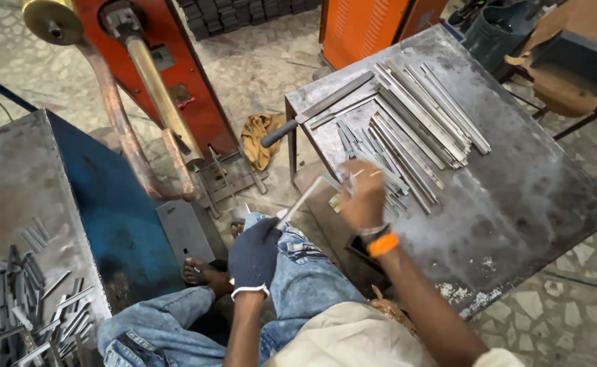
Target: Assembling and spot-welding rectangular metal frames from metal strips.
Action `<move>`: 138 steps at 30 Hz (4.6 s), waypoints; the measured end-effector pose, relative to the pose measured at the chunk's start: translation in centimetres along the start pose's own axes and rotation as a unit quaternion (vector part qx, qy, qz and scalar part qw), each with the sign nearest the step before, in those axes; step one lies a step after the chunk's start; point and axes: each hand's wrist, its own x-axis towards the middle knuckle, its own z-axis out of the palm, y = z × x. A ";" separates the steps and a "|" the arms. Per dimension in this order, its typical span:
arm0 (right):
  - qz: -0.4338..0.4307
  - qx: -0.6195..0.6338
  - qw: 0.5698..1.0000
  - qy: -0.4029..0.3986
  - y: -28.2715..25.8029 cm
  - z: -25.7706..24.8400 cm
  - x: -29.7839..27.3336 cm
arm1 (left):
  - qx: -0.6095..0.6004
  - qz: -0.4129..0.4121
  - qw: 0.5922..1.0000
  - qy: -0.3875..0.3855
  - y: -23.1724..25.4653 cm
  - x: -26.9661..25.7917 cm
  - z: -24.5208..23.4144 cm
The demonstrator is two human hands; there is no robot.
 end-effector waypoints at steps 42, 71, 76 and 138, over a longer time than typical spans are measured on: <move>0.213 -0.078 0.953 -0.203 4.9 6.2 -2.6 | -0.182 0.061 0.981 -0.006 0.0 3.0 5.6; -0.108 0.276 0.921 -0.252 -10.5 1.4 9.2 | -0.396 0.015 0.851 0.344 4.1 -3.9 -11.0; -0.175 0.130 0.952 -0.215 -12.0 1.4 10.3 | -0.393 0.036 0.861 0.322 3.5 -2.7 -10.0; 0.204 0.193 0.833 -0.477 -1.5 -0.4 -10.6 | -0.669 -0.045 0.717 0.194 -3.6 1.1 3.1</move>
